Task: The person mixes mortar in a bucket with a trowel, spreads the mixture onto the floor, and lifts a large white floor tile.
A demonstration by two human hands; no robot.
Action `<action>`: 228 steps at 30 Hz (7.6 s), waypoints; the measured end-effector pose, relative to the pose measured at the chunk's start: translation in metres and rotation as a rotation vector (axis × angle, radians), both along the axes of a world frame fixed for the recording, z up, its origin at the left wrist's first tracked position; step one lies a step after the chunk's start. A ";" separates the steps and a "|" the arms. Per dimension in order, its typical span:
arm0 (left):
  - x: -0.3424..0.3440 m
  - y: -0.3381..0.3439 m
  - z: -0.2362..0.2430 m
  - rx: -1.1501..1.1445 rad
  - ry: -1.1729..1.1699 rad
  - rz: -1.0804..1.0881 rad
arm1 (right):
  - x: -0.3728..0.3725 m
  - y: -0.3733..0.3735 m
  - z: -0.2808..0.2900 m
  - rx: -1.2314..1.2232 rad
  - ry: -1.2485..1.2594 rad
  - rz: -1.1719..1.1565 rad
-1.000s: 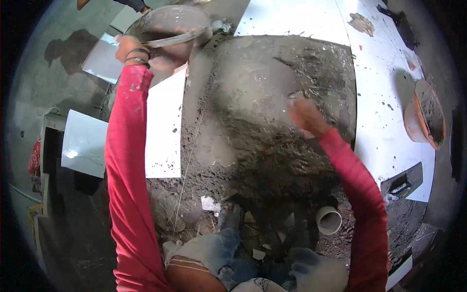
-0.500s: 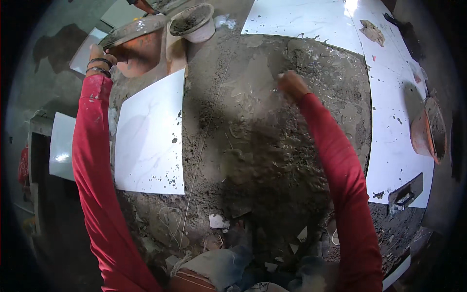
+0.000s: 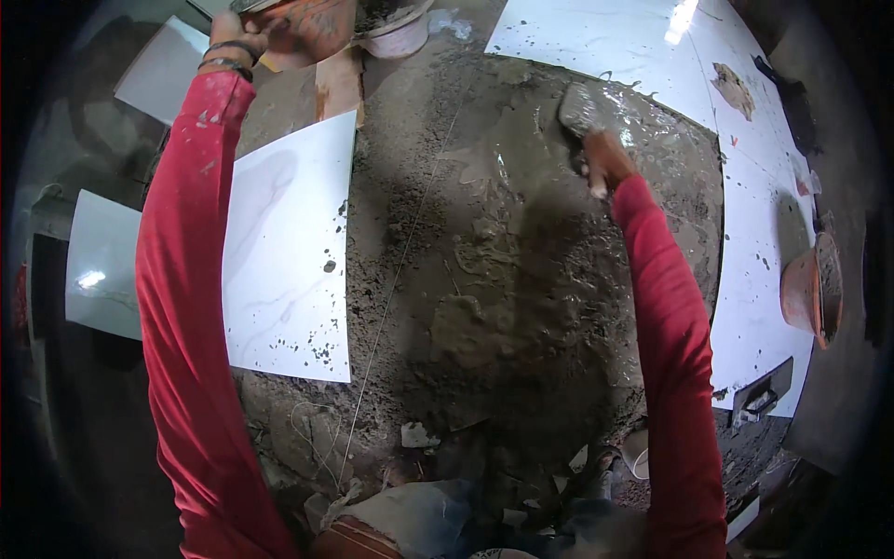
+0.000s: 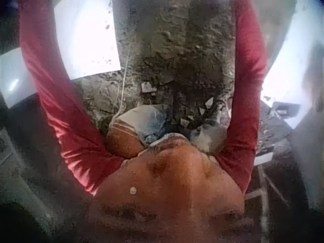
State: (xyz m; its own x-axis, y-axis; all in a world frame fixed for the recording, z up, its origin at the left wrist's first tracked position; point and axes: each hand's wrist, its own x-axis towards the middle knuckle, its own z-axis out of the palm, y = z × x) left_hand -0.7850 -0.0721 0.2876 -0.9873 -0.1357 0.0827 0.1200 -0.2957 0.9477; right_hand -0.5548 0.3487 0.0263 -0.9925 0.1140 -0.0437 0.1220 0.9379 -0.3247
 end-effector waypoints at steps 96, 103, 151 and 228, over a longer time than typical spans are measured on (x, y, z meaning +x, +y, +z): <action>0.437 0.202 -0.039 -1.140 0.433 -0.929 | 0.036 0.114 -0.010 0.003 -0.036 -0.214; 0.432 0.212 -0.040 -0.802 0.412 -0.814 | -0.014 0.098 -0.053 -0.279 -0.094 -0.277; 0.432 0.272 -0.052 -0.405 0.096 -0.638 | 0.227 0.122 0.015 -0.289 0.017 -0.498; 0.403 0.235 -0.043 -0.098 0.117 -0.429 | -0.010 -0.087 0.024 -0.355 -0.109 0.059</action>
State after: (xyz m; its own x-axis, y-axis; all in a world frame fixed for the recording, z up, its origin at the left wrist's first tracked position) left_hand -0.3823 0.1630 0.2449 -0.9358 0.2976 0.1890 0.1141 -0.2515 0.9611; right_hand -0.5644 0.2622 0.0507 -0.9842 0.0157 -0.1764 0.1233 0.7758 -0.6188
